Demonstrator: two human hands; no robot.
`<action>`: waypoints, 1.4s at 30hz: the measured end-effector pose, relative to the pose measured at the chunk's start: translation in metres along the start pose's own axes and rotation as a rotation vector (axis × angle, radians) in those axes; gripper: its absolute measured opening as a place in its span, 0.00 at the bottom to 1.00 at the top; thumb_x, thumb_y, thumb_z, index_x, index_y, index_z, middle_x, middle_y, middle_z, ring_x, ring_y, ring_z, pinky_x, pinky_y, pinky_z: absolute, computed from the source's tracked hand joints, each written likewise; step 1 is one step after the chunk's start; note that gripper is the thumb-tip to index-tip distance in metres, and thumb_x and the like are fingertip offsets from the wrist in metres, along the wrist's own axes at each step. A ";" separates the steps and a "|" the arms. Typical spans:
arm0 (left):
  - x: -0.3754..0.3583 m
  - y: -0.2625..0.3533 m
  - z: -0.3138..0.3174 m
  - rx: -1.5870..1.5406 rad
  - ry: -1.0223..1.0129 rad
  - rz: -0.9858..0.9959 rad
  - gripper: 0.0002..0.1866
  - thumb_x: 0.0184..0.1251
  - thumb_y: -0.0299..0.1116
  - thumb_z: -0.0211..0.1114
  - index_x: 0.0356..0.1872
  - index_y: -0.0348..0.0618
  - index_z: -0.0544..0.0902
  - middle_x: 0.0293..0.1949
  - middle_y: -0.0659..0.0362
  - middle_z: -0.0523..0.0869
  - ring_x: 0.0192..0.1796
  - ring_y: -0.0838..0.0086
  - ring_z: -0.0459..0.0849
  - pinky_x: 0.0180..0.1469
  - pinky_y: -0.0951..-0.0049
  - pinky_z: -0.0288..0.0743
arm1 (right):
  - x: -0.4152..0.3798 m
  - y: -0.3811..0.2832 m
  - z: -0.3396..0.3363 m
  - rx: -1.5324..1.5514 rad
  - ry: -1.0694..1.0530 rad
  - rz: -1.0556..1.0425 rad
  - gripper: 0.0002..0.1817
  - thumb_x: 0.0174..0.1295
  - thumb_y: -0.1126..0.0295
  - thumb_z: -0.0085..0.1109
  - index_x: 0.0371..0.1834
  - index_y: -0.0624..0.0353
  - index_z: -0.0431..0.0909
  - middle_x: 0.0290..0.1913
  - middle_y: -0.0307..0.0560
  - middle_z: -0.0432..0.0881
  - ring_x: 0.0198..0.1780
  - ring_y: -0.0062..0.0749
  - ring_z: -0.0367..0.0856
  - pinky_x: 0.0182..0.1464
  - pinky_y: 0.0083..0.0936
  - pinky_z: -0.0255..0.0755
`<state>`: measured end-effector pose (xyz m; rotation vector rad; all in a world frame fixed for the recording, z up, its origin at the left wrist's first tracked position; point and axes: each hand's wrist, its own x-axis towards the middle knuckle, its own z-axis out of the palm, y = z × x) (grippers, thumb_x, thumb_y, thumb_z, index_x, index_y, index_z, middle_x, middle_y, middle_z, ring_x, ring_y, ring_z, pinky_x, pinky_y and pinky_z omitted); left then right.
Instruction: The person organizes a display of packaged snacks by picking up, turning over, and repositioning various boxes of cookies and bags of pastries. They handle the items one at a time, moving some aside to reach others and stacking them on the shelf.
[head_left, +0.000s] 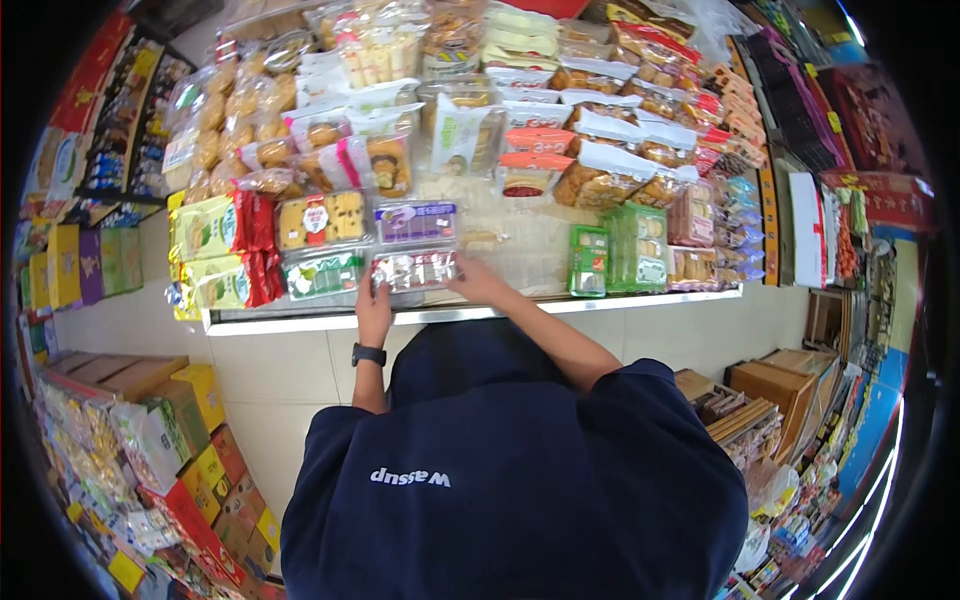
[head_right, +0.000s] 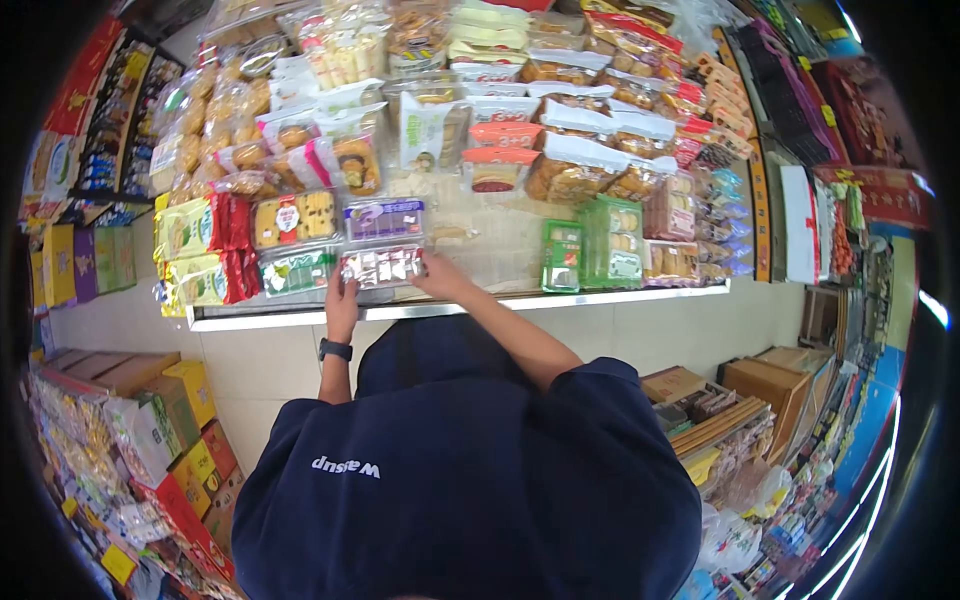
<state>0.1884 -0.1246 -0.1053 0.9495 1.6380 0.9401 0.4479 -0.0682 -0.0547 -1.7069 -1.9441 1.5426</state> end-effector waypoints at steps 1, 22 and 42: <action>0.002 -0.006 -0.001 0.005 -0.007 0.014 0.27 0.75 0.35 0.59 0.72 0.38 0.71 0.64 0.44 0.80 0.64 0.59 0.80 0.68 0.65 0.70 | 0.005 0.012 0.012 0.068 0.038 -0.038 0.30 0.62 0.59 0.67 0.63 0.65 0.73 0.45 0.63 0.84 0.46 0.53 0.84 0.49 0.42 0.77; 0.004 -0.007 0.000 0.061 0.023 0.068 0.26 0.80 0.34 0.57 0.74 0.37 0.67 0.49 0.56 0.83 0.47 0.77 0.81 0.51 0.74 0.77 | -0.064 0.102 -0.163 -0.759 0.280 0.524 0.39 0.48 0.54 0.74 0.65 0.54 0.73 0.70 0.58 0.64 0.71 0.61 0.64 0.62 0.54 0.75; -0.005 0.019 0.004 -0.052 0.023 -0.019 0.25 0.78 0.34 0.58 0.72 0.38 0.71 0.52 0.52 0.84 0.49 0.72 0.84 0.52 0.71 0.79 | -0.052 0.041 -0.203 0.535 0.204 0.576 0.42 0.58 0.36 0.65 0.69 0.52 0.74 0.61 0.51 0.80 0.61 0.41 0.79 0.63 0.48 0.72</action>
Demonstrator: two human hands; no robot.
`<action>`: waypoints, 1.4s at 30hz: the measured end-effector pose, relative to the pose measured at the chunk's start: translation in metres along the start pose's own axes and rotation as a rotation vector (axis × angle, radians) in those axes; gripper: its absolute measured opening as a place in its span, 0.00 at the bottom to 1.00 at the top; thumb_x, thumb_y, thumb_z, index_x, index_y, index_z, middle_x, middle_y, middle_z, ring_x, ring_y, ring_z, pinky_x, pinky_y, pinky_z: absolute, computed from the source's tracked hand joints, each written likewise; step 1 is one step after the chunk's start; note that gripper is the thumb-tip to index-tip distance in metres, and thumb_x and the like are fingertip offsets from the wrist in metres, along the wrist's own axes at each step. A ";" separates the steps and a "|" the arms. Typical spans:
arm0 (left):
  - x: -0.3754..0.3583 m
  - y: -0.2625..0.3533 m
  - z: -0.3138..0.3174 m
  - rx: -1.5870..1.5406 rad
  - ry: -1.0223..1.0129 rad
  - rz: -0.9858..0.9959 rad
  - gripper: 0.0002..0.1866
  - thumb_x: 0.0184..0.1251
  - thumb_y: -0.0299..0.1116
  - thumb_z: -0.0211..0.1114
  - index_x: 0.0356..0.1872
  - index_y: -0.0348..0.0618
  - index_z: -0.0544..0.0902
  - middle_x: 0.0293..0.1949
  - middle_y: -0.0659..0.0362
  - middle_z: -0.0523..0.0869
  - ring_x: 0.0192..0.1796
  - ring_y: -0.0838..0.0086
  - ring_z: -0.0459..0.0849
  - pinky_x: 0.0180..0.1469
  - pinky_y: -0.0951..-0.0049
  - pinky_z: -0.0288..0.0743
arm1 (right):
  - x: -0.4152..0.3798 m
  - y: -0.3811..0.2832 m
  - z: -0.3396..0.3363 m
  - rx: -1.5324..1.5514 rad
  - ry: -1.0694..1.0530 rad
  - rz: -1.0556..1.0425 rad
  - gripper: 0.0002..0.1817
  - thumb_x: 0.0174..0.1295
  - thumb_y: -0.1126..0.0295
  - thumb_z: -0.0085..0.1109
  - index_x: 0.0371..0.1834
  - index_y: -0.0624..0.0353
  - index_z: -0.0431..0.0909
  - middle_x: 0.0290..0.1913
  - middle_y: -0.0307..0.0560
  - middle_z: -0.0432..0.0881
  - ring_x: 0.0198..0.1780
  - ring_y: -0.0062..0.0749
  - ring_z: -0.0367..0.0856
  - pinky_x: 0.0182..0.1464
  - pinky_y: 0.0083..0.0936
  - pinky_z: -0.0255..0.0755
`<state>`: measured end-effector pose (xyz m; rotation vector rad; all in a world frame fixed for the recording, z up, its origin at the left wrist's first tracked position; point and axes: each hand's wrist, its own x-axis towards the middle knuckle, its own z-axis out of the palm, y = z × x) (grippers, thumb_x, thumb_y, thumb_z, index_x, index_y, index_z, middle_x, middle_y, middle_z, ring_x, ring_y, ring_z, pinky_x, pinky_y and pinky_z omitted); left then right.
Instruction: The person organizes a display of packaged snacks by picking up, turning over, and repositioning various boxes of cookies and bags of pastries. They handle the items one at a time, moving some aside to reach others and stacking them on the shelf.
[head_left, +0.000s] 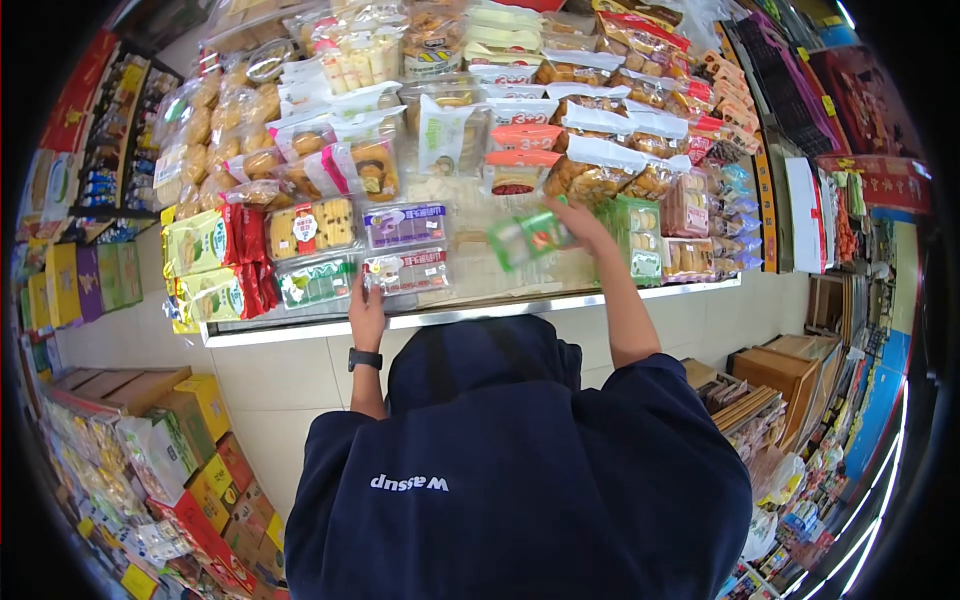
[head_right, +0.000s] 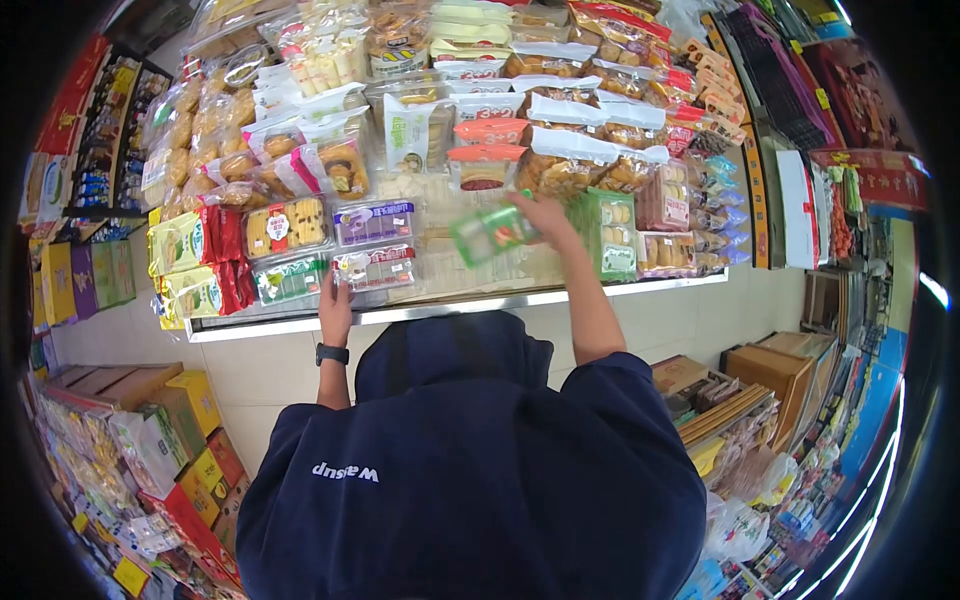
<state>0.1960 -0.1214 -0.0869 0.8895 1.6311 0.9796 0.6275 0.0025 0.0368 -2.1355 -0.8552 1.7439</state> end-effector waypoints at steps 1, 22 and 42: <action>0.000 0.002 0.001 -0.039 -0.007 -0.016 0.25 0.78 0.34 0.58 0.72 0.37 0.70 0.50 0.52 0.84 0.48 0.73 0.84 0.51 0.72 0.80 | 0.001 -0.004 0.014 0.133 0.002 0.013 0.41 0.60 0.35 0.63 0.69 0.51 0.74 0.61 0.49 0.81 0.61 0.40 0.79 0.62 0.51 0.72; 0.007 -0.001 -0.007 0.033 -0.091 -0.051 0.28 0.80 0.34 0.56 0.77 0.39 0.64 0.57 0.52 0.81 0.56 0.71 0.82 0.57 0.68 0.81 | 0.107 0.058 0.083 0.346 0.216 0.017 0.41 0.65 0.39 0.59 0.67 0.65 0.69 0.58 0.55 0.80 0.55 0.45 0.81 0.56 0.50 0.77; -0.030 0.152 0.112 0.871 0.012 0.692 0.34 0.70 0.37 0.66 0.70 0.27 0.66 0.69 0.36 0.71 0.73 0.42 0.67 0.74 0.51 0.60 | -0.028 0.058 -0.118 -0.797 0.927 -0.295 0.51 0.47 0.51 0.78 0.74 0.54 0.64 0.71 0.63 0.64 0.64 0.65 0.74 0.60 0.53 0.75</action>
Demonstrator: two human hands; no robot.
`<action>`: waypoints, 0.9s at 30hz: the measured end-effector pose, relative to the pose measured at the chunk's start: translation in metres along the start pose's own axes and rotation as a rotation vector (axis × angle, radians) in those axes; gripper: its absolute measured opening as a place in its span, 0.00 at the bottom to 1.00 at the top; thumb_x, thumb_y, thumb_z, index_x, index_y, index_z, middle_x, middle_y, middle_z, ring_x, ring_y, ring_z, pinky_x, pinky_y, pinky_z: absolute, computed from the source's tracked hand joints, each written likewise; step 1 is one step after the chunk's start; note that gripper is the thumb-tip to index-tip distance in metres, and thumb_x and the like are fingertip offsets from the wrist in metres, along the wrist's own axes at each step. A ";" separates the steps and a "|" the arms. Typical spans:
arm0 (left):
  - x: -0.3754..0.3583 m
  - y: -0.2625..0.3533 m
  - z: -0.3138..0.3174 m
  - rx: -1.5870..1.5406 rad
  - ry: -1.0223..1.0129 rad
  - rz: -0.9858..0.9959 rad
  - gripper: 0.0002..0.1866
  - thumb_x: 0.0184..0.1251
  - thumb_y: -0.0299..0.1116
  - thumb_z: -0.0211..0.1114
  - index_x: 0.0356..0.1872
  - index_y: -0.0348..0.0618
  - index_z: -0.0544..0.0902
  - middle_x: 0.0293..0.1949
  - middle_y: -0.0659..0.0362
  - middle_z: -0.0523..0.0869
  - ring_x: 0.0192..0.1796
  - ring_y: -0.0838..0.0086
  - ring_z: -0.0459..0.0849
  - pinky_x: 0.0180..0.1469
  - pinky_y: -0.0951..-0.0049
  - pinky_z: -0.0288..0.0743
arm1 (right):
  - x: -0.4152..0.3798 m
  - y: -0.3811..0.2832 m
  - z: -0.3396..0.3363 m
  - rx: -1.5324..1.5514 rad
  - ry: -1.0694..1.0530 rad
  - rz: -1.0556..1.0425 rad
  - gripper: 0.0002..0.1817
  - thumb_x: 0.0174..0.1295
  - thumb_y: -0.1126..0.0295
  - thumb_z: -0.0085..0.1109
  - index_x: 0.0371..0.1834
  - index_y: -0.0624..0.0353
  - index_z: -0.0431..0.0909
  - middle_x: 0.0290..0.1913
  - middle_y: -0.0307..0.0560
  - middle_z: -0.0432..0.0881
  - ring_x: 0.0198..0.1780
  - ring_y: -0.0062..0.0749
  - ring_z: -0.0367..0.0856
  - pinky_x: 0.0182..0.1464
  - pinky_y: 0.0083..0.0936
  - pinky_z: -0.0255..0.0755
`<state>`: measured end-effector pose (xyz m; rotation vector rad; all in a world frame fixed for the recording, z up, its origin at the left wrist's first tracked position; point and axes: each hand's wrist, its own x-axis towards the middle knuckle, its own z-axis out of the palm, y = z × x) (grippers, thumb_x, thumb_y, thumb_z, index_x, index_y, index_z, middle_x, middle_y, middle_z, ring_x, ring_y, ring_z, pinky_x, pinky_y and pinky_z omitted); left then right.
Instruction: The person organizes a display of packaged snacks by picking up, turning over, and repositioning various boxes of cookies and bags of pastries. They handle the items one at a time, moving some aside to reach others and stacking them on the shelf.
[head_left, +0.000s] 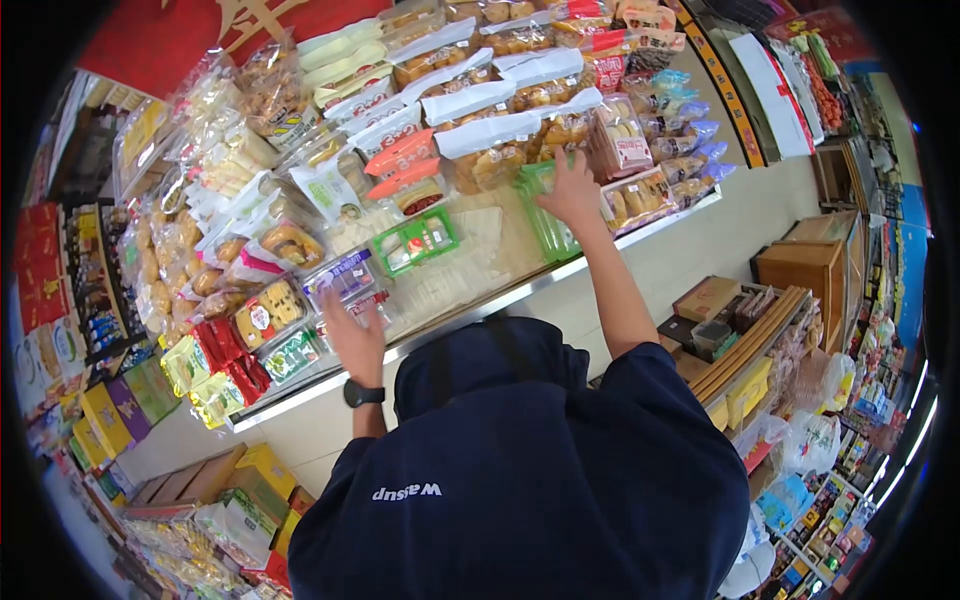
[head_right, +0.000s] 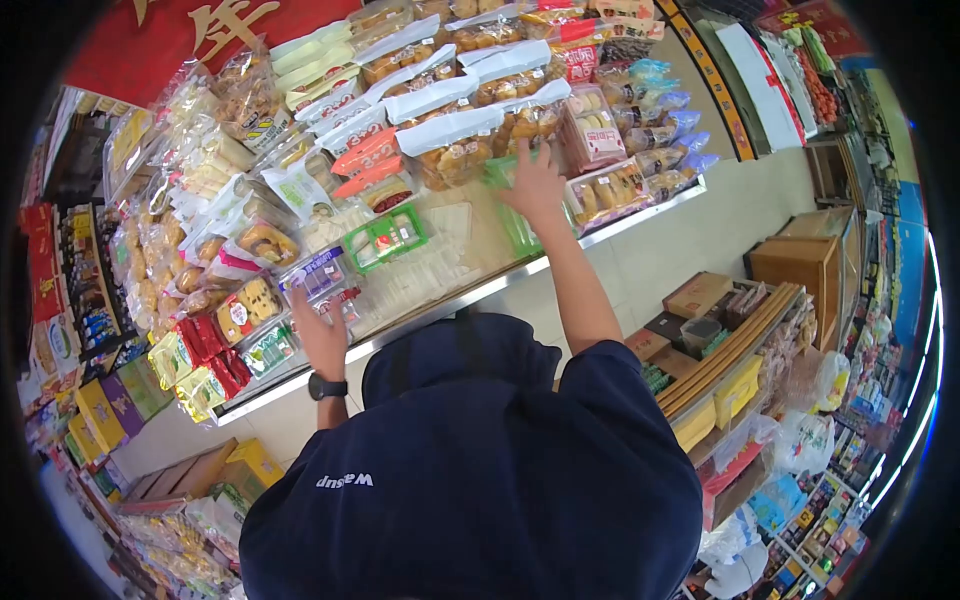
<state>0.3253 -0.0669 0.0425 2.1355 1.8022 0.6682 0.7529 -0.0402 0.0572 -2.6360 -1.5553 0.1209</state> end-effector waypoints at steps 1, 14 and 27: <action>0.003 0.015 0.006 -0.086 -0.076 -0.033 0.34 0.69 0.38 0.67 0.70 0.28 0.66 0.69 0.36 0.71 0.73 0.42 0.67 0.74 0.51 0.61 | 0.007 0.005 0.002 0.003 -0.070 0.012 0.52 0.46 0.50 0.78 0.75 0.53 0.64 0.71 0.62 0.63 0.65 0.63 0.74 0.60 0.53 0.75; -0.040 0.058 0.096 -1.101 -0.758 -0.820 0.28 0.76 0.40 0.63 0.70 0.37 0.69 0.57 0.50 0.81 0.55 0.68 0.82 0.55 0.67 0.78 | -0.101 -0.064 0.064 1.211 -0.738 0.567 0.40 0.61 0.49 0.70 0.66 0.66 0.66 0.59 0.55 0.75 0.55 0.44 0.79 0.51 0.40 0.81; -0.073 -0.002 0.126 -0.369 -0.470 -0.449 0.32 0.66 0.34 0.63 0.65 0.21 0.66 0.52 0.27 0.80 0.56 0.34 0.79 0.57 0.44 0.73 | -0.130 -0.071 0.120 0.645 -0.819 -0.086 0.33 0.59 0.54 0.68 0.62 0.66 0.74 0.55 0.63 0.82 0.57 0.54 0.81 0.58 0.40 0.75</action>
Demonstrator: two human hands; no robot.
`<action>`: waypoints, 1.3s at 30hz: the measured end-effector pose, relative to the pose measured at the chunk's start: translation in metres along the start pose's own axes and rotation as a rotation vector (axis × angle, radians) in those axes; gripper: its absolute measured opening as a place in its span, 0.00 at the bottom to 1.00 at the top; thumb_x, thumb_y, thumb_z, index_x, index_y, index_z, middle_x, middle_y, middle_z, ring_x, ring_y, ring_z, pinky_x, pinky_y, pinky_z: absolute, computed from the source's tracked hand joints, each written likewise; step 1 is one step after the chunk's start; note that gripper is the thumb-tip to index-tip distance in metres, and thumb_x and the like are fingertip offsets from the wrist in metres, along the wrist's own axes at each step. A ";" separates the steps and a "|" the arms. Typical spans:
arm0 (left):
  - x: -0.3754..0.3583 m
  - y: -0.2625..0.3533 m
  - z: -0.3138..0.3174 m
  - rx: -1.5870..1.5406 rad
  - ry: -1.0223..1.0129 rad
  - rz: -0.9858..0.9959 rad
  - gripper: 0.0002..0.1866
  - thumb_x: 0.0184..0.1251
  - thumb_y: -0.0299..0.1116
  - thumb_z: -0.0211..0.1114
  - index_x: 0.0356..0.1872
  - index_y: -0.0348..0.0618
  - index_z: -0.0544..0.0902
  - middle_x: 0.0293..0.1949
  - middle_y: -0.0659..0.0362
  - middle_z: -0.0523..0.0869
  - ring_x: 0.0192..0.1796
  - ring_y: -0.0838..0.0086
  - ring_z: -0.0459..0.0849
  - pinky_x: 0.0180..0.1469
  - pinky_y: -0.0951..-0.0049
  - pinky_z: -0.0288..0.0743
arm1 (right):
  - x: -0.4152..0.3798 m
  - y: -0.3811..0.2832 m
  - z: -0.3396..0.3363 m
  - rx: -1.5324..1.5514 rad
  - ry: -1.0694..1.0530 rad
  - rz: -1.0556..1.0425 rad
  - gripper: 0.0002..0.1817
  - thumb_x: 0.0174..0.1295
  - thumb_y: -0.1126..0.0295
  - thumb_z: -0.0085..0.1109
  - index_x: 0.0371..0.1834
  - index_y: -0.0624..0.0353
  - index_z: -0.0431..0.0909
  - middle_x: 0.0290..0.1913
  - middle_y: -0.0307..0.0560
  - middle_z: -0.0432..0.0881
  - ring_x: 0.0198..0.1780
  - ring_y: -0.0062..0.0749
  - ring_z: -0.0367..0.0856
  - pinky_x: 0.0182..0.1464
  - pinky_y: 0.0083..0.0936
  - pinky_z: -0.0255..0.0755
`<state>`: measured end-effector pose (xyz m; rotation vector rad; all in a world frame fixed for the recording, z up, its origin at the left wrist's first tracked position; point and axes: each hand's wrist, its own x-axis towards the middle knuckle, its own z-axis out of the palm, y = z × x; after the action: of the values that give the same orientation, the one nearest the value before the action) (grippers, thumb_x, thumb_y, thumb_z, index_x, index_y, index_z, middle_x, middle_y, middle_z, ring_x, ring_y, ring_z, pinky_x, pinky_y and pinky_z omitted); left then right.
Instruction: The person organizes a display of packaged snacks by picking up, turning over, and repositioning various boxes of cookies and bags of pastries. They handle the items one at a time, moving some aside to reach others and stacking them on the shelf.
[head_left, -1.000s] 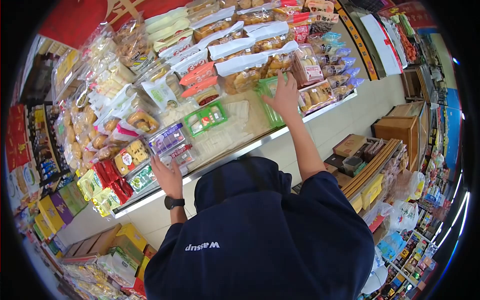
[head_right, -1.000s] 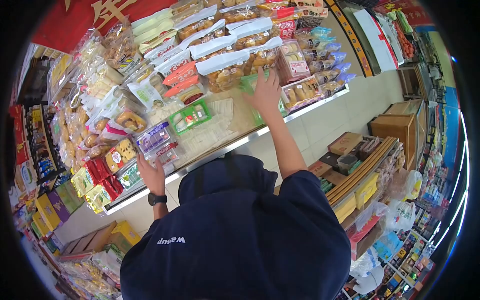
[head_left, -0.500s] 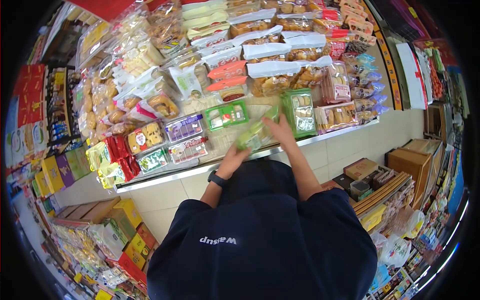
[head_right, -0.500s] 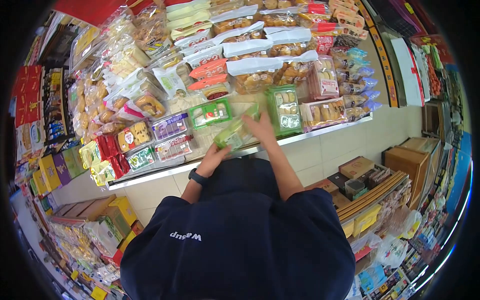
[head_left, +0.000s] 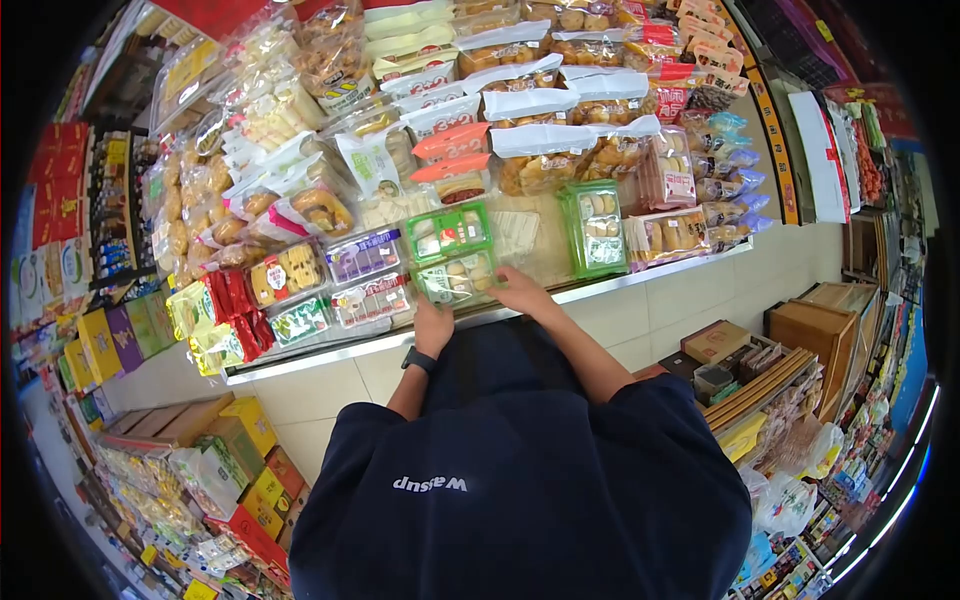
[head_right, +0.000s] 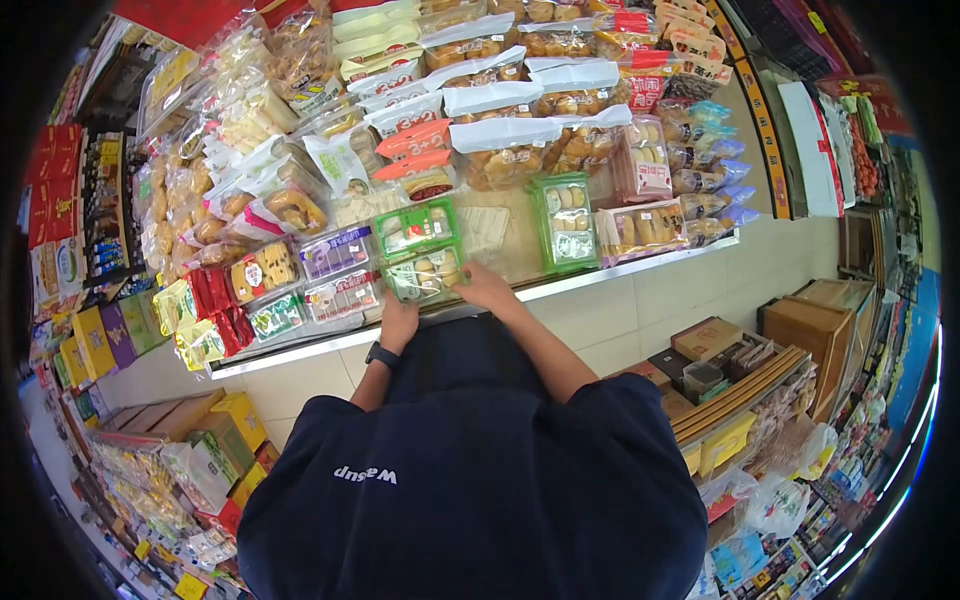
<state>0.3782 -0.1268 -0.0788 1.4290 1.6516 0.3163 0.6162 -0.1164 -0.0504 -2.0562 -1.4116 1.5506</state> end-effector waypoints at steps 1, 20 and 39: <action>-0.001 0.000 0.000 0.016 0.021 0.034 0.34 0.65 0.34 0.64 0.65 0.20 0.65 0.54 0.26 0.79 0.57 0.34 0.79 0.58 0.44 0.73 | -0.008 -0.012 -0.014 -0.083 -0.003 -0.030 0.33 0.59 0.55 0.68 0.62 0.65 0.74 0.54 0.63 0.82 0.56 0.56 0.81 0.59 0.40 0.74; -0.027 0.049 -0.021 0.055 -0.017 0.178 0.49 0.65 0.44 0.69 0.73 0.16 0.54 0.73 0.26 0.61 0.77 0.38 0.60 0.79 0.57 0.55 | -0.002 -0.036 -0.169 -0.515 0.569 0.096 0.40 0.48 0.51 0.77 0.64 0.56 0.73 0.63 0.62 0.71 0.62 0.61 0.76 0.56 0.51 0.78; -0.012 0.071 -0.040 -0.827 0.093 0.033 0.34 0.78 0.34 0.61 0.76 0.31 0.56 0.73 0.43 0.66 0.73 0.61 0.68 0.73 0.65 0.63 | -0.017 -0.039 -0.031 0.686 -0.180 0.469 0.48 0.67 0.43 0.61 0.81 0.57 0.50 0.74 0.60 0.66 0.57 0.56 0.83 0.49 0.45 0.84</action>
<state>0.3941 -0.1023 -0.0015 0.8131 1.3166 0.9654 0.6207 -0.0983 -0.0009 -1.8915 -0.3169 2.0573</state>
